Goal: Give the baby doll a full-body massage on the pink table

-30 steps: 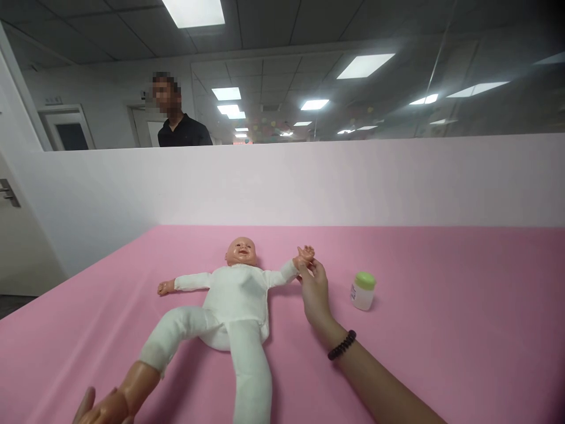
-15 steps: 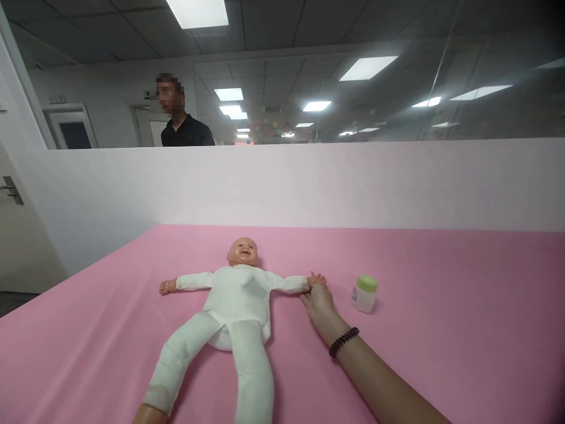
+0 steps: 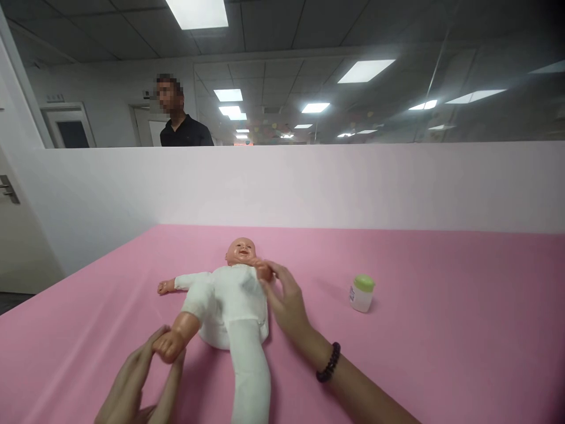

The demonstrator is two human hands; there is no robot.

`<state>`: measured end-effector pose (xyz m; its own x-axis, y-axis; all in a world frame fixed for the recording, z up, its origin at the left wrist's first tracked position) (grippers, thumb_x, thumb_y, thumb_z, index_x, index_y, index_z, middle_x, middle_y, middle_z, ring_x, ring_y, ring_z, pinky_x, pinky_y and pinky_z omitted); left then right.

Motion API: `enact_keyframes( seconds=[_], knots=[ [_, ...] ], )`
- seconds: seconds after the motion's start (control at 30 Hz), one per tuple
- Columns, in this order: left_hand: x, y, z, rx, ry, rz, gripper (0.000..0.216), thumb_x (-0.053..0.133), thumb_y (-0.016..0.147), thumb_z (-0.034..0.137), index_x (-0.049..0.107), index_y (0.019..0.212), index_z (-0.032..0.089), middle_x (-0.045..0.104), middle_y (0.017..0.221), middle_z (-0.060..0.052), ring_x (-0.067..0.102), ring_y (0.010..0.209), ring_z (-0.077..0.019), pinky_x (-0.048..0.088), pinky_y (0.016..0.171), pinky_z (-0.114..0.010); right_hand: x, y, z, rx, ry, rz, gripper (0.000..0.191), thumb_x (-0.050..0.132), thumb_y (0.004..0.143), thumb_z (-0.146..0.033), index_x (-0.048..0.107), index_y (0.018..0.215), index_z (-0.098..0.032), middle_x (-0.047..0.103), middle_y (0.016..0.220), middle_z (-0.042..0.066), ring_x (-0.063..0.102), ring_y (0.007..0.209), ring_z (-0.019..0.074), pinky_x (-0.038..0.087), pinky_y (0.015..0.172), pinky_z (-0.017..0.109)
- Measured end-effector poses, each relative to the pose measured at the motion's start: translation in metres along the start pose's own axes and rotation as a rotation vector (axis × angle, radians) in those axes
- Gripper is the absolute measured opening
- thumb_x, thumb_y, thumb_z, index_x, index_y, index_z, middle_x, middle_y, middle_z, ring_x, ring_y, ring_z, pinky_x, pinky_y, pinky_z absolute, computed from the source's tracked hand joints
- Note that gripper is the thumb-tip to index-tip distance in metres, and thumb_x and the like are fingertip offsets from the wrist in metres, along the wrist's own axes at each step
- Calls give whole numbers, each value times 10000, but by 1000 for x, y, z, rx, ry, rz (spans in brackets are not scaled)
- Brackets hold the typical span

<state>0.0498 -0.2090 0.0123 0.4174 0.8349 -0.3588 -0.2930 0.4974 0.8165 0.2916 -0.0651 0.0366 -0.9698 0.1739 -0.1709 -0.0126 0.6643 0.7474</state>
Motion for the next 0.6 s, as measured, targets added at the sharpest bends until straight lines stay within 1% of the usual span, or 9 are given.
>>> enact_keyframes(
  seconds=[0.1,0.2,0.23,0.27,0.33,0.4,0.47,0.53,0.6],
  knots=[
    [15,11,14,31,-35,-100,307,574,911,412,641,1153,235,690,1136,-75,679,994,-244,578,760,-291,17,-14,-4,-114,-192,-169,357,491,966,-199,548,1310,-276,619,1278,54,560,1199,220,457,1043,433],
    [28,12,14,25,-92,-210,334,561,918,388,626,1199,222,677,1141,-84,677,957,-223,538,553,-220,24,-23,-2,-186,-303,-223,397,463,966,-152,513,1342,-267,608,1291,60,545,1205,231,445,1045,457],
    [31,10,12,8,-115,-242,338,551,921,387,624,1207,221,672,1154,-87,676,954,-220,517,509,-212,25,-25,-2,-211,-323,-229,410,464,961,-138,502,1351,-260,606,1290,63,541,1206,233,442,1045,461],
    [35,9,11,-10,-136,-267,340,541,926,387,623,1212,223,666,1167,-89,675,956,-220,512,498,-213,26,-26,-2,-231,-337,-236,421,466,956,-127,494,1356,-254,604,1290,66,538,1205,235,440,1044,463],
    [39,6,10,-31,-158,-298,329,521,935,380,624,1209,228,662,1177,-88,671,968,-221,545,564,-236,27,-27,-1,-251,-350,-250,429,466,950,-114,488,1358,-246,604,1286,69,535,1200,237,439,1040,465],
    [41,5,12,-15,-170,-310,313,512,939,371,634,1188,226,667,1163,-90,669,979,-226,574,658,-268,28,-27,-1,-252,-350,-270,418,465,953,-115,495,1348,-245,604,1284,69,534,1197,240,435,1040,472],
    [41,5,15,-4,-181,-312,306,504,943,369,645,1171,222,673,1152,-95,668,989,-233,583,716,-292,28,-26,-2,-236,-339,-292,399,468,954,-121,513,1329,-251,606,1281,67,534,1197,243,428,1044,480],
    [38,6,17,-21,-195,-301,314,521,935,391,652,1166,224,680,1153,-93,671,1003,-240,587,740,-301,26,-25,-2,-198,-306,-300,391,468,954,-126,526,1317,-259,606,1283,60,532,1207,239,421,1054,475],
    [31,9,16,-98,-204,-258,338,573,904,442,661,1159,237,686,1176,-79,665,1054,-256,591,729,-295,23,-22,-2,-135,-233,-268,377,466,956,-145,537,1305,-269,606,1282,54,535,1213,227,424,1060,453]
  ],
)
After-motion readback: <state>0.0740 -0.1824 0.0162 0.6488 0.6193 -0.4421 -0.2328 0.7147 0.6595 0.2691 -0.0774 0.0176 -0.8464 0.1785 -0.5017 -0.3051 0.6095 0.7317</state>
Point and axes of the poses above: each hand's wrist, its own y-axis towards the middle knuckle, its own x-axis out of the palm, z = x × y, the point moved 2 cm from there along y, towards the middle knuckle
